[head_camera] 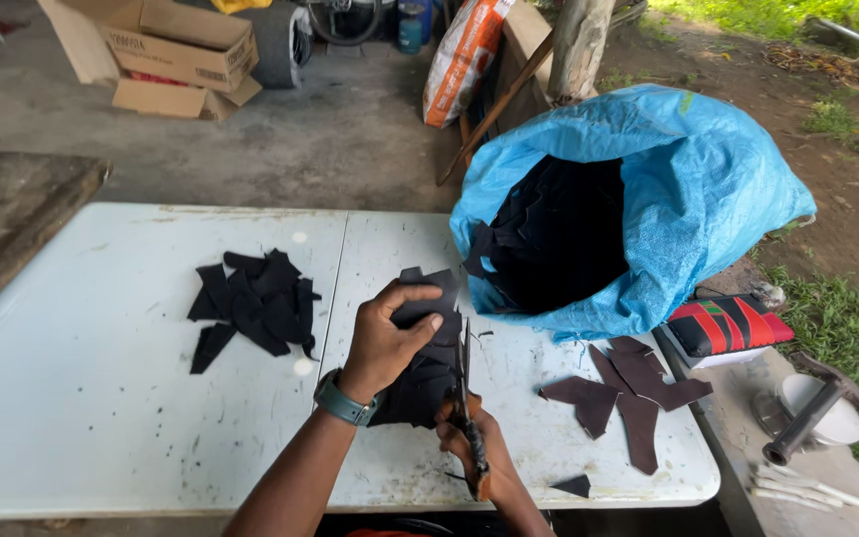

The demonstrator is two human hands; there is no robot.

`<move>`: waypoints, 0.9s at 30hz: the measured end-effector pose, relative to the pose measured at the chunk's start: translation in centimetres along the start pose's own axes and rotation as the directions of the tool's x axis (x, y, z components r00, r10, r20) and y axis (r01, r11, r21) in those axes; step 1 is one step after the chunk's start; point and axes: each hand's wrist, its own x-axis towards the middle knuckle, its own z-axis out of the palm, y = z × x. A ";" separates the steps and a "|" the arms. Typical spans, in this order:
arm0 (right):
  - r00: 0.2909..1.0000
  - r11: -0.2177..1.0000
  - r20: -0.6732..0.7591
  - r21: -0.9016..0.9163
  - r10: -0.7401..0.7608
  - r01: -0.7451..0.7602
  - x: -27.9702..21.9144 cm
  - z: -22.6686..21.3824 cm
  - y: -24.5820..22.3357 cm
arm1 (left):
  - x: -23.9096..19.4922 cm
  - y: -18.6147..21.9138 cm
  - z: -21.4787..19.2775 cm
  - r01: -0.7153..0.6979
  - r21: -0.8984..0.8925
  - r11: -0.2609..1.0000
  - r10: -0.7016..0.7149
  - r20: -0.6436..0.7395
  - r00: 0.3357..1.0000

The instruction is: The person uses shears to cut black fabric pieces into smaller shapes on a white table. They repeatedly pick up fabric, cut along edges, and place the cut pieces into a blue sack.

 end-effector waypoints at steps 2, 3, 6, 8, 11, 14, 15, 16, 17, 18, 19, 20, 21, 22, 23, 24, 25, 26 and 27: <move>1.000 1.000 0.016 -0.005 -0.025 0.025 -0.2 0.4 -0.6 | -0.1 0.4 0.7 -0.024 -0.008 1.000 0.024 -0.026 0.999; 1.000 0.999 -0.007 -0.044 -0.025 0.025 -0.1 0.6 -1.1 | -0.1 0.5 1.0 -0.062 0.019 0.998 0.063 -0.043 0.997; 0.998 0.990 -0.052 -0.135 -0.035 0.027 -0.1 1.0 -2.9 | -0.2 0.8 1.9 -0.106 0.047 0.993 0.109 -0.061 0.992; 0.997 0.983 -0.069 -0.183 -0.030 0.017 -0.2 1.2 -3.7 | -0.3 0.8 2.1 -0.109 0.057 0.992 0.113 -0.068 0.991; 0.997 0.968 -0.078 -0.251 -0.014 -0.007 -0.5 1.2 -4.1 | -0.8 0.6 2.3 -0.107 0.057 0.993 0.110 -0.065 0.992; 0.998 0.961 -0.055 -0.277 -0.023 0.007 -0.5 1.3 -3.9 | -0.8 0.5 2.2 -0.117 0.055 0.992 0.120 -0.046 0.992; 0.999 0.968 -0.047 -0.251 -0.017 0.005 -0.4 1.3 -3.8 | -0.7 0.5 2.3 -0.120 0.089 0.989 0.125 -0.054 0.991; 0.999 0.975 -0.039 -0.224 -0.011 0.003 -0.5 1.2 -3.6 | -0.6 0.4 2.4 -0.122 0.122 0.985 0.130 -0.061 0.990; 0.999 0.978 -0.038 -0.208 -0.002 -0.006 -0.6 1.2 -3.4 | -0.7 0.3 2.4 -0.108 0.108 0.988 0.113 -0.048 0.992; 0.999 0.981 -0.037 -0.192 0.008 -0.014 -0.6 1.2 -3.3 | -0.8 0.3 2.4 -0.093 0.095 0.991 0.096 -0.036 0.995; 0.999 0.984 -0.035 -0.174 0.012 -0.018 -0.4 1.2 -3.2 | -0.7 0.2 2.2 -0.082 0.084 0.993 0.084 -0.022 0.996; 0.998 0.980 -0.054 -0.192 0.038 -0.047 -0.4 1.3 -3.1 | -0.9 0.2 2.2 -0.069 0.078 0.995 0.071 -0.022 0.997; 0.995 0.976 -0.077 -0.208 0.055 -0.070 -0.2 1.4 -3.0 | -0.9 0.2 2.2 -0.064 0.074 0.995 0.066 -0.018 0.998; 0.992 0.970 -0.101 -0.222 0.073 -0.094 0.2 1.5 -2.9 | -0.8 0.2 2.1 -0.059 0.069 0.996 0.060 -0.013 0.998; 0.994 0.975 -0.097 -0.212 0.050 -0.070 0.1 1.6 -2.6 | -1.0 0.1 2.1 -0.066 0.076 0.995 0.067 -0.014 0.998; 0.995 0.978 -0.093 -0.202 0.028 -0.046 0.0 1.8 -2.3 | -1.2 0.0 2.1 -0.072 0.084 0.994 0.074 -0.014 0.997; 0.996 0.980 -0.091 -0.196 0.006 -0.024 0.0 1.9 -2.0 | -1.3 -0.2 2.1 -0.079 0.086 0.993 0.080 -0.015 0.997; 0.989 0.987 -0.134 -0.134 0.066 -0.084 0.1 2.3 -1.7 | -1.4 -0.3 1.9 -0.065 0.083 0.994 0.066 -0.010 0.998; 0.976 0.988 -0.177 -0.070 0.127 -0.141 0.3 2.7 -1.3 | -1.2 -0.4 1.9 -0.053 0.078 0.996 0.053 -0.004 0.999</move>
